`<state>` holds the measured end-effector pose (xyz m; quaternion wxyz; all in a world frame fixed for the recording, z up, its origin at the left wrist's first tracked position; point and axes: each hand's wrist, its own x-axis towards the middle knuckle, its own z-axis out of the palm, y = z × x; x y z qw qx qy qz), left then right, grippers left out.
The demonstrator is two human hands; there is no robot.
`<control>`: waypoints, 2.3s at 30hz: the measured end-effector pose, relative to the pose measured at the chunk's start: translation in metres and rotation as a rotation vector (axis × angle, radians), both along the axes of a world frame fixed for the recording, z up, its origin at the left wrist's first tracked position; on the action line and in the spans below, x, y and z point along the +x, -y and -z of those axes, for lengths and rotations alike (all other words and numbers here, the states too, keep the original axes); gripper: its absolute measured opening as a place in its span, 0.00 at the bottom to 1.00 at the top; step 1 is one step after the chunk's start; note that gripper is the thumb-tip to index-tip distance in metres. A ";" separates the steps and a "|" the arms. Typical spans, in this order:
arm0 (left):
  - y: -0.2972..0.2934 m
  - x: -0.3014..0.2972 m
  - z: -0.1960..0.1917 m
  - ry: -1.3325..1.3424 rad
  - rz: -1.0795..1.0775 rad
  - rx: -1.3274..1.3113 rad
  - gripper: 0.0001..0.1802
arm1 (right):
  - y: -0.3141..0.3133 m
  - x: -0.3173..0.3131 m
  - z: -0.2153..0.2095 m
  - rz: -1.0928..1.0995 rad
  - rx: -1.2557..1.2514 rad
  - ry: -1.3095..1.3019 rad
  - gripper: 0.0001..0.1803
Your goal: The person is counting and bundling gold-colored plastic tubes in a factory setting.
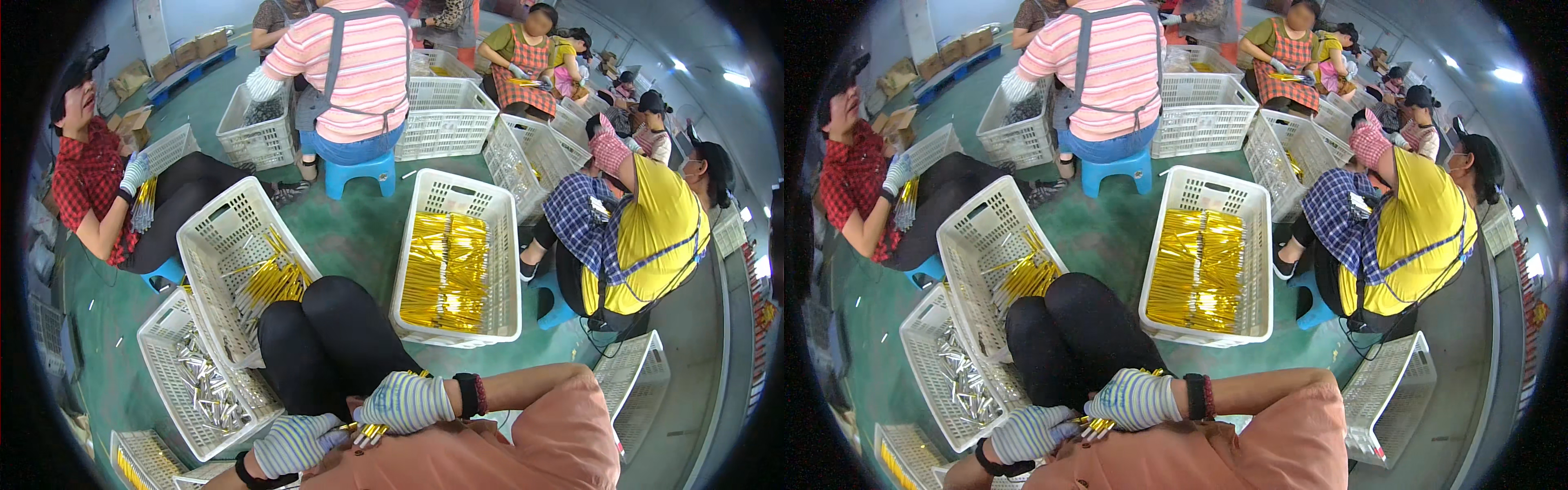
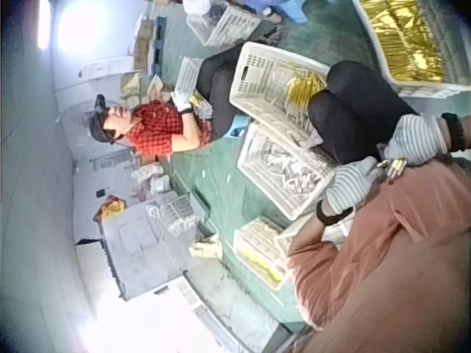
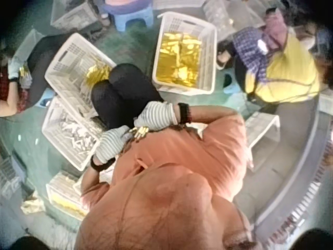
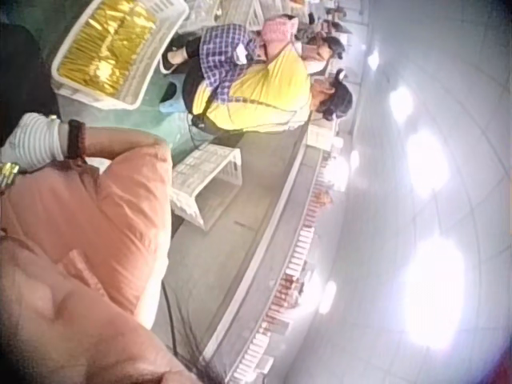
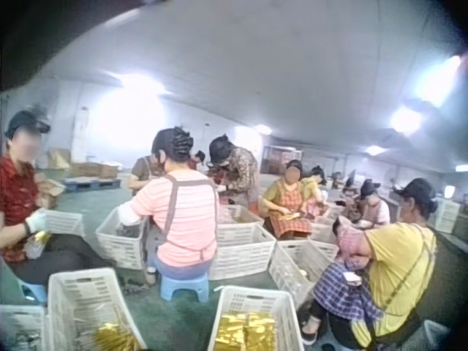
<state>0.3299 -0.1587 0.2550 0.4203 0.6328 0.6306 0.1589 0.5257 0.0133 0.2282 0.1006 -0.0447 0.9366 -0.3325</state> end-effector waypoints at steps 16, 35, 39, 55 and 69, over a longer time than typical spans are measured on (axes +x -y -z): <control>0.030 -0.008 0.065 -0.468 0.247 0.047 0.18 | -0.050 0.024 0.060 0.683 -1.207 0.124 0.05; 0.000 -0.021 0.036 -0.665 0.385 0.421 0.06 | 0.003 -0.025 0.044 0.282 -0.685 0.455 0.18; -0.011 -0.020 0.032 -0.667 0.325 0.387 0.06 | 0.001 -0.019 0.047 0.434 -0.779 0.486 0.18; -0.040 -0.030 0.001 -0.800 0.262 0.458 0.13 | -0.019 -0.040 0.000 0.280 -0.170 -0.033 0.14; 0.063 -0.183 0.112 0.092 -1.276 0.195 0.19 | -0.244 0.121 0.087 1.415 -0.771 -0.449 0.09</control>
